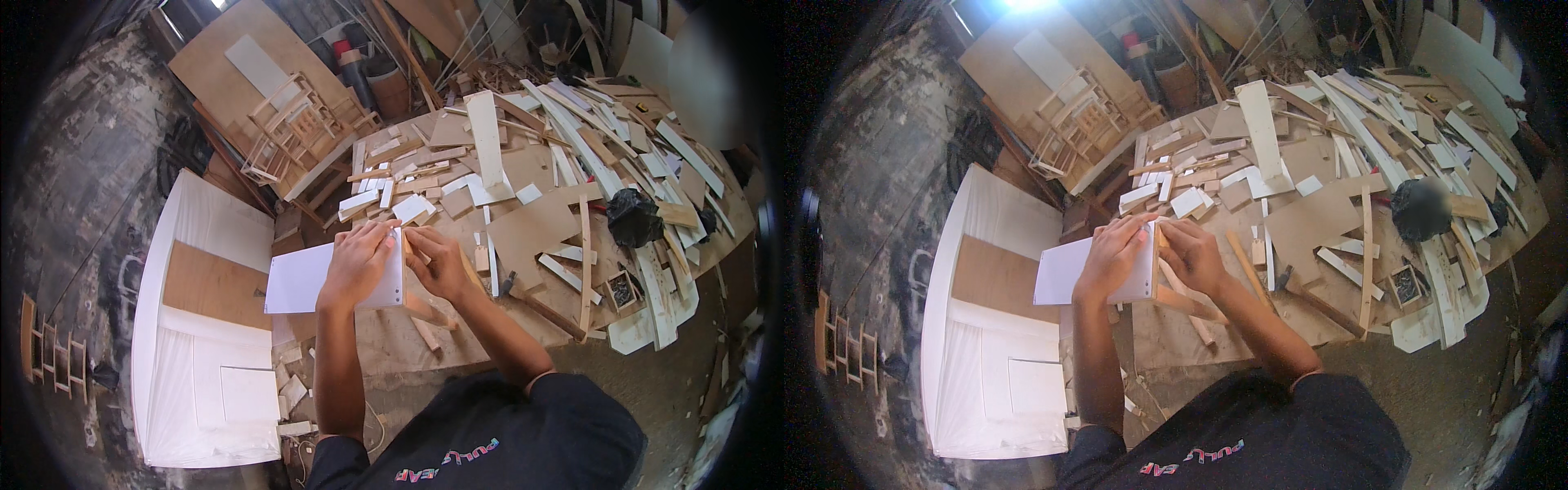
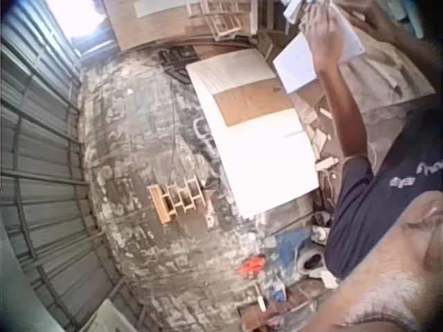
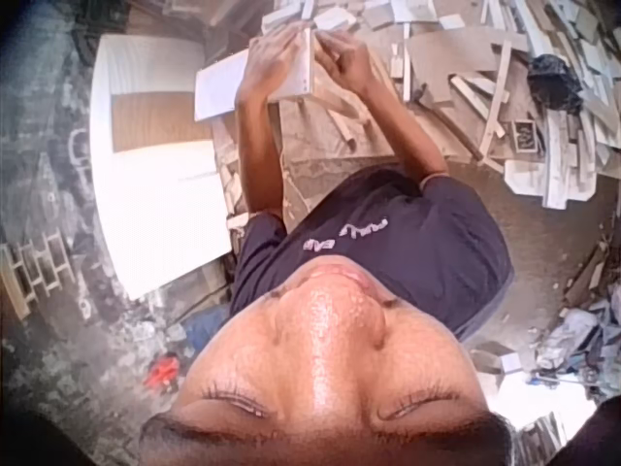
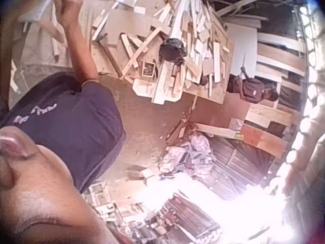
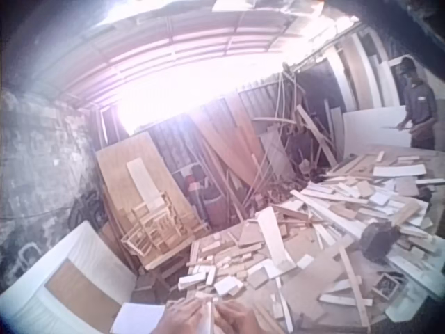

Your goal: The person assembles a small wooden stool by positioning wooden leg pieces against the underside of a white board and driving nails into them using a hammer.

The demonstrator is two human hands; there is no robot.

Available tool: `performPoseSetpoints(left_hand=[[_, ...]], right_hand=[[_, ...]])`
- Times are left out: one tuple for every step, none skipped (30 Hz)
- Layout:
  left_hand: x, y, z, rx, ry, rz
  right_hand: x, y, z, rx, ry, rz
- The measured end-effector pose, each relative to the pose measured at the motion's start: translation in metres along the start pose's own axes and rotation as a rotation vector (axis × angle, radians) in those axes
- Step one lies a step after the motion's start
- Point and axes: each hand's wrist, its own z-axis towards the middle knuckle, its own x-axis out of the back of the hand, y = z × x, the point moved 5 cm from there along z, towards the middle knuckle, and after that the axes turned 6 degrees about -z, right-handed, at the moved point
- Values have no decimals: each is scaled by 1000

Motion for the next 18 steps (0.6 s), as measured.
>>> performPoseSetpoints(left_hand=[[0,1,0,2,0,-1],[-1,0,-2,9,-4,-2],[-2,1,-2,5,-9,3],[-1,3,1,1,-14,8],[-1,2,2,0,-19,11],[-2,0,3,0,-17,4],[-3,-2,3,0,-15,-4],[-3,-2,4,-2,-13,-6],[-4,-2,4,3,-18,1],[-4,-3,4,9,-22,6],[-3,-3,5,14,-25,12],[-2,-2,5,14,-24,9],[-2,-1,6,14,-24,6],[-2,0,6,16,-22,-3],[-2,0,7,15,-23,-1],[-1,1,8,15,-23,1],[-2,2,8,15,-22,-1],[-3,2,7,15,-18,-4]], right_hand=[[0,0,0,4,1,0],[1,0,0,-2,-5,1],[2,0,0,-7,-10,2],[3,1,1,-12,-15,3],[2,3,1,-7,-17,-7],[1,5,1,-1,-18,-17],[0,7,1,4,-20,-28],[0,6,1,0,-17,-23],[0,5,1,-5,-15,-19],[0,5,2,-10,-13,-16],[1,4,2,-1,-4,-12],[1,3,3,8,5,-9],[1,3,4,17,13,-6],[2,3,5,16,11,-17],[3,2,6,15,8,-29],[4,2,7,13,5,-39],[4,3,6,-9,-5,-29],[4,4,5,-31,-15,-19]])
